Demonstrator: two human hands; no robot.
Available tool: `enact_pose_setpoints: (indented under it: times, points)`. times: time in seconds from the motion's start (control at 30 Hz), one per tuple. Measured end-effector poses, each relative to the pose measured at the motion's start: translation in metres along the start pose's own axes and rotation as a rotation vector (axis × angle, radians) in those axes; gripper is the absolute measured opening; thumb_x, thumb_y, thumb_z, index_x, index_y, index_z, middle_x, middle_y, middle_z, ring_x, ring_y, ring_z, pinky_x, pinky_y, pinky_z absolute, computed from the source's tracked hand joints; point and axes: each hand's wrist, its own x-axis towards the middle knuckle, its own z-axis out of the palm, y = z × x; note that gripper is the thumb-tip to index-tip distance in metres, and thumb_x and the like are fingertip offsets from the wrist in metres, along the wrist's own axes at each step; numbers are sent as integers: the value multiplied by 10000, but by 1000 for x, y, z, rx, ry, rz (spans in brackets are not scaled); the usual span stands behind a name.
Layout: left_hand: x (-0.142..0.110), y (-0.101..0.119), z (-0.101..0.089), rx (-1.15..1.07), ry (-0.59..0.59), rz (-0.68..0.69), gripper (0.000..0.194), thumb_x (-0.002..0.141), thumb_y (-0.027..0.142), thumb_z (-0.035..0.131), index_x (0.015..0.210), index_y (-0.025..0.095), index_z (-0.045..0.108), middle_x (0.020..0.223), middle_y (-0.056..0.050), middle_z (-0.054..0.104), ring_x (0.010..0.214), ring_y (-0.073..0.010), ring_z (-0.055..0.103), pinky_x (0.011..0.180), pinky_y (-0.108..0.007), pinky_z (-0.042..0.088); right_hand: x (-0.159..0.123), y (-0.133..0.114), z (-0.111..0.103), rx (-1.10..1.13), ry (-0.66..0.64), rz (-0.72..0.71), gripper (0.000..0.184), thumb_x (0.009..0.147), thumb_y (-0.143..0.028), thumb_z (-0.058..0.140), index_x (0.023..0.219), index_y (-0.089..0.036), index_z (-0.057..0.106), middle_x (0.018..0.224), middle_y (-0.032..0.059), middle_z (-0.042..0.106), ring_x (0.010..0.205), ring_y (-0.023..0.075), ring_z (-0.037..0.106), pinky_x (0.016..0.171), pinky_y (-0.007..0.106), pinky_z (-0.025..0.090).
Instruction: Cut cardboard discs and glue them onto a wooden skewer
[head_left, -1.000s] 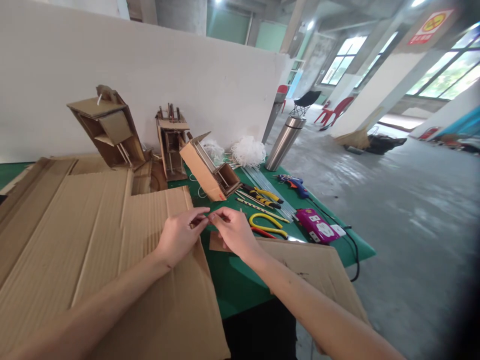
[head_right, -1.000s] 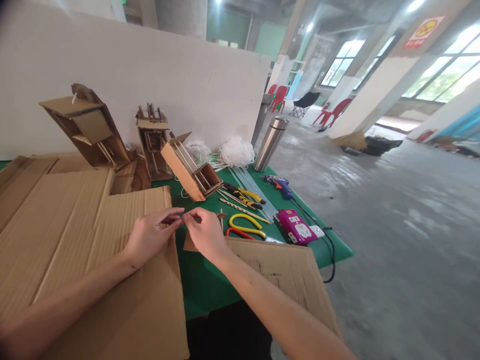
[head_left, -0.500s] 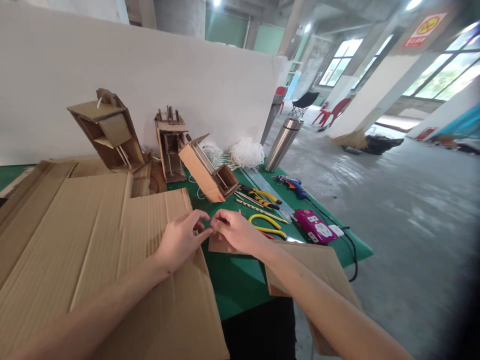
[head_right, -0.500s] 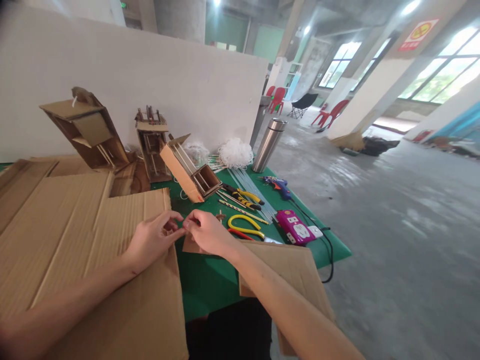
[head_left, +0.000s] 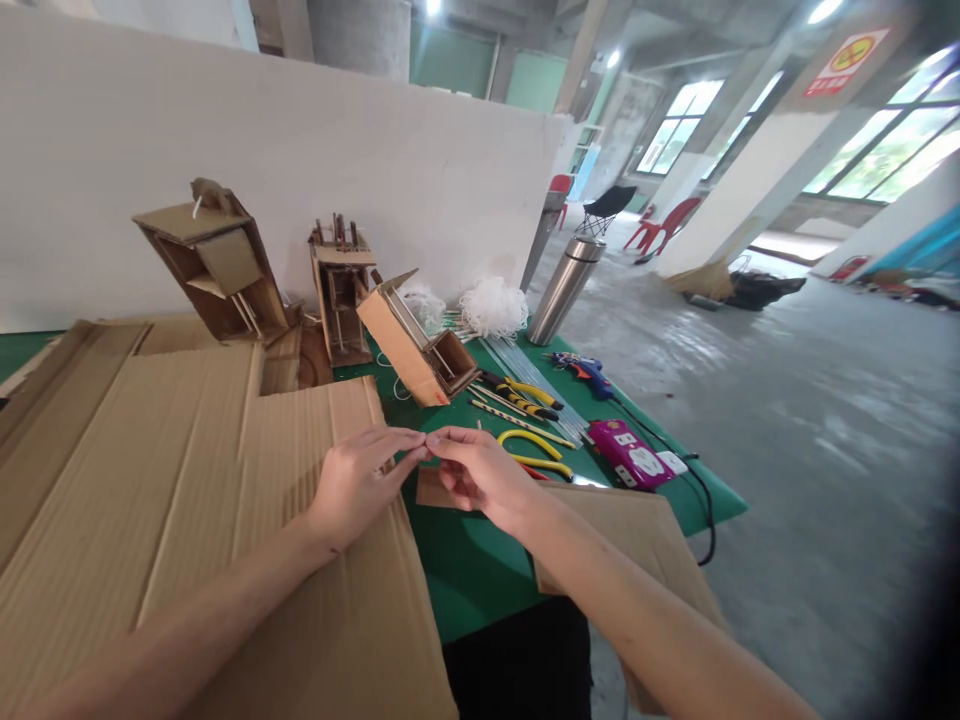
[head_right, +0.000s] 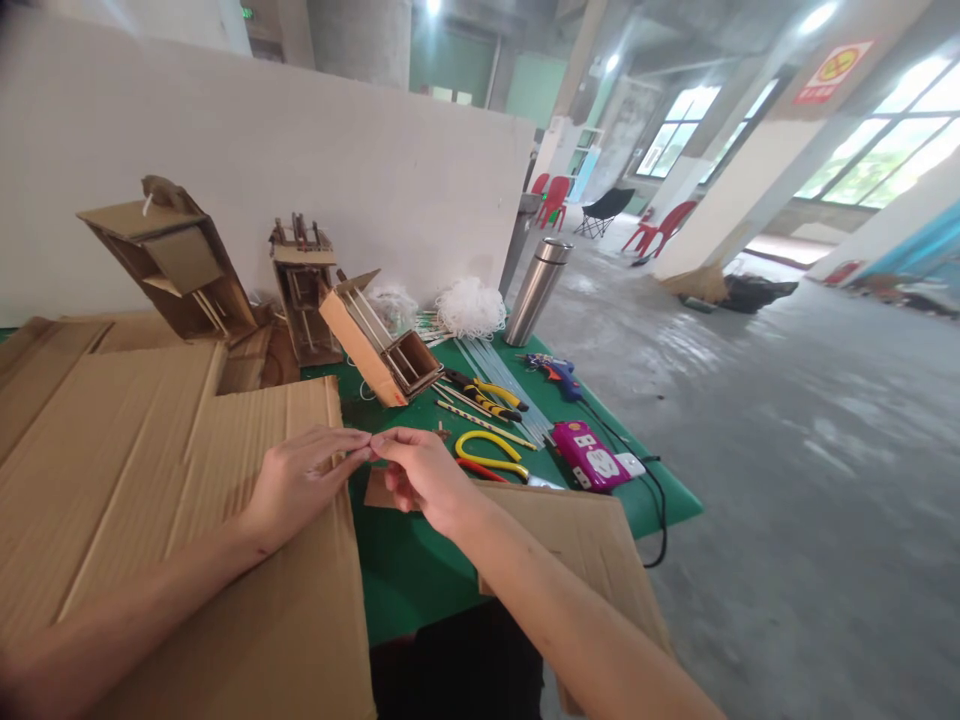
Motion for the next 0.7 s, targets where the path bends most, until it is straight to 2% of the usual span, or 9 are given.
enact_pose_setpoints:
  times: [0.2,0.4,0.53,0.7]
  points:
    - [0,3,-3,107,-5,76,154,913,245,544,856,230,686,917,-63,694,856,-202,653,769,-322,508,-6,0,2,101,-24,52,126,792,-260,665,769,-139,689,770,17,643,431,59,482,275,166,317]
    - [0,4,-5,139,-50,78,168,967,209,400,838,208,507,835,-29,569,751,-159,560,683,-281,457,-9,2,4,153,-73,75,217,896,-286,571,836,-138,717,959,71,698,466,59,509,290,152,364]
    - [0,-1,-2,194,-38,73,225,985,222,321,782,216,419,760,-2,503,697,-159,505,651,-284,428,-8,2,6,126,-143,140,338,939,-339,492,864,-108,728,977,117,703,494,95,545,278,179,392]
    - [0,-2,-1,218,-63,65,320,988,256,335,674,218,387,649,20,459,640,-161,468,602,-282,377,-6,7,9,9,-83,47,323,923,-334,519,792,-113,714,796,66,673,455,94,535,259,169,395]
